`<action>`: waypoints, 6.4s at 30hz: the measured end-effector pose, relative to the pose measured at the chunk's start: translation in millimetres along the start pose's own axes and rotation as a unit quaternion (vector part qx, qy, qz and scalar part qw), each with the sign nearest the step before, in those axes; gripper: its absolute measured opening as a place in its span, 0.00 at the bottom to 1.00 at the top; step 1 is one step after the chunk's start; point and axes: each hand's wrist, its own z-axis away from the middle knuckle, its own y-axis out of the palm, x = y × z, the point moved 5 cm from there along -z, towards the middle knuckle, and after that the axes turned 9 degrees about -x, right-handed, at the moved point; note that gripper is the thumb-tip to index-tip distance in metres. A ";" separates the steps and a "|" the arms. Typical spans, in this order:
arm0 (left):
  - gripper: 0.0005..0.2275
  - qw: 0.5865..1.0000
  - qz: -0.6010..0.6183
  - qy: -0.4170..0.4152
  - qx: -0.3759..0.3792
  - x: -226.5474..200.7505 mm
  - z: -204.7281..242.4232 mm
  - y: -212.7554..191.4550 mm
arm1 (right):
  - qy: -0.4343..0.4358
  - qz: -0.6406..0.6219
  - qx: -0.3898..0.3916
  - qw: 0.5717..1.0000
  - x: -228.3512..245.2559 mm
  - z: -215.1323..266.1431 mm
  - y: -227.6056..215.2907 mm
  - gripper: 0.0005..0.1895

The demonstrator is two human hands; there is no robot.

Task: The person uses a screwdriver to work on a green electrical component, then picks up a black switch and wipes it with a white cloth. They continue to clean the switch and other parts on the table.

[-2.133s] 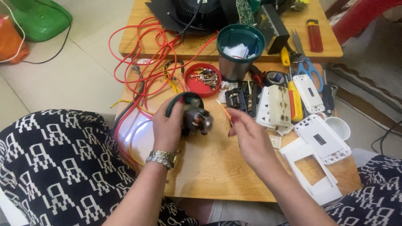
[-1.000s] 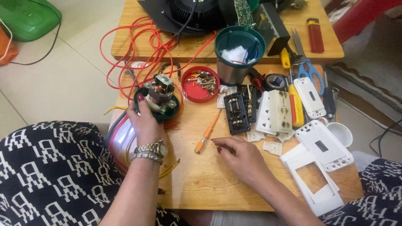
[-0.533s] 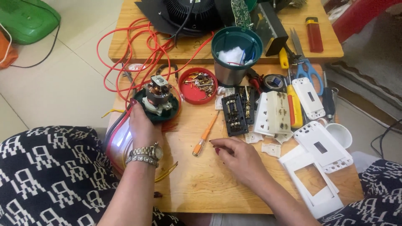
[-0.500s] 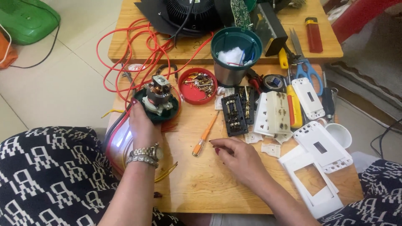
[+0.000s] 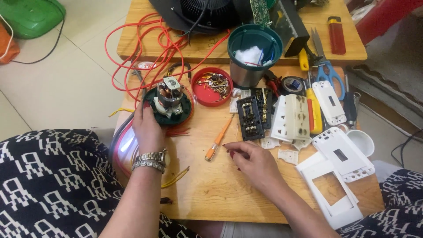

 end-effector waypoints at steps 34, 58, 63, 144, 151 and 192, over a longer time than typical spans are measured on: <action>0.19 0.994 -0.105 -0.024 0.010 -17.7 10.6 2.2 | -0.007 -0.022 -0.016 1.000 1.5 5.6 -1.0 0.15; 0.22 0.824 -0.434 0.361 0.051 -28.0 32.4 -9.2 | -0.010 0.007 -0.017 1.000 -1.9 2.0 -2.4 0.13; 0.13 0.908 -0.293 0.287 -0.087 -11.2 36.3 -36.2 | 0.040 -0.071 -0.025 0.996 -1.8 4.6 -4.7 0.12; 0.30 0.953 -0.279 0.008 0.120 -7.7 140.9 14.0 | -0.270 0.361 -0.091 0.888 50.6 -88.2 10.7 0.19; 0.30 0.955 -0.270 0.019 0.119 -4.1 140.6 14.9 | -0.282 0.279 -0.181 0.900 35.3 -71.3 9.5 0.09; 0.30 0.739 -0.529 0.211 0.361 -20.0 150.5 12.2 | 0.005 -0.043 -0.138 0.989 0.5 -20.4 -21.9 0.11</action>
